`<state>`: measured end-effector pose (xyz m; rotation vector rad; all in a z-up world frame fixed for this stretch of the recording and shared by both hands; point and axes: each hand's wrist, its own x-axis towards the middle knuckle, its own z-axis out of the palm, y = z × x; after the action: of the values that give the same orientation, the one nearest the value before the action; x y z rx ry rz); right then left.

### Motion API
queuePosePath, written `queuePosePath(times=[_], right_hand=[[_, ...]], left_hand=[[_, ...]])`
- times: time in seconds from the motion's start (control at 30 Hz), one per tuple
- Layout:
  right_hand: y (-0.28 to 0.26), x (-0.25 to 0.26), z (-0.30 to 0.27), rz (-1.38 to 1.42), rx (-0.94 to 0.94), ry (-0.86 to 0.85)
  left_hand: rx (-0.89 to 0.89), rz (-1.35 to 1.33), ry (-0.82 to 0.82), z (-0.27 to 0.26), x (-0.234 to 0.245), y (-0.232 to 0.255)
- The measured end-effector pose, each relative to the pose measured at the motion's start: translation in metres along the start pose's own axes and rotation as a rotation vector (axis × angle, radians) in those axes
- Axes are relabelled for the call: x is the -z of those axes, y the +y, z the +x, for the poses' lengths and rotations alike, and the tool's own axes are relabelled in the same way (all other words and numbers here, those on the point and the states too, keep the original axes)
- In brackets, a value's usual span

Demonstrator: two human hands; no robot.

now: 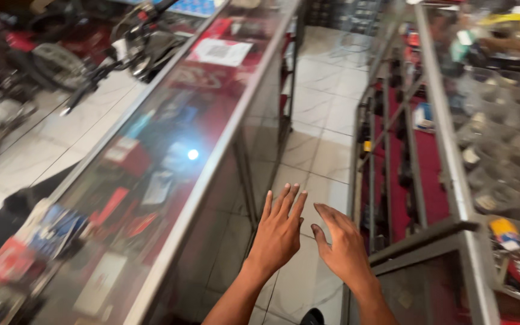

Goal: The person picks up several packaged motorcycle accessories from display shelves and places them in a row on a glass counter.

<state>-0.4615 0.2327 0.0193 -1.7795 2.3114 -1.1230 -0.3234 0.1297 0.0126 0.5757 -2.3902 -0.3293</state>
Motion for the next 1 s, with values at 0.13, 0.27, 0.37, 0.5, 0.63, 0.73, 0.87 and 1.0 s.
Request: queuePosePath(times=[0.13,0.27,0.37,0.5,0.63,0.73,0.87,1.0], right_hand=[[0.029,0.032,0.0,0.002,-0.08,0.106],[0.052,0.058,-0.003,-0.015,-0.113,0.19],[0.07,0.077,-0.006,-0.017,-0.129,0.25],[0.093,0.099,-0.014,-0.057,-0.131,0.332],[0.108,0.123,-0.027,-0.116,-0.18,0.406],[0.115,0.141,-0.041,-0.171,-0.236,0.459],[0.118,0.158,-0.059,-0.217,-0.312,0.54],[0.117,0.168,-0.076,-0.256,-0.419,0.644]], left_hand=[[-0.077,-0.054,-0.036,0.033,-0.024,0.027],[-0.164,-0.102,-0.052,0.063,-0.045,0.052],[-0.211,-0.087,-0.092,0.082,-0.061,0.07],[-0.291,-0.108,-0.115,0.102,-0.085,0.093],[-0.347,-0.22,-0.125,0.12,-0.109,0.124],[-0.399,-0.295,-0.144,0.128,-0.126,0.147],[-0.481,-0.403,-0.179,0.136,-0.141,0.169],[-0.561,-0.457,-0.229,0.141,-0.153,0.189]])
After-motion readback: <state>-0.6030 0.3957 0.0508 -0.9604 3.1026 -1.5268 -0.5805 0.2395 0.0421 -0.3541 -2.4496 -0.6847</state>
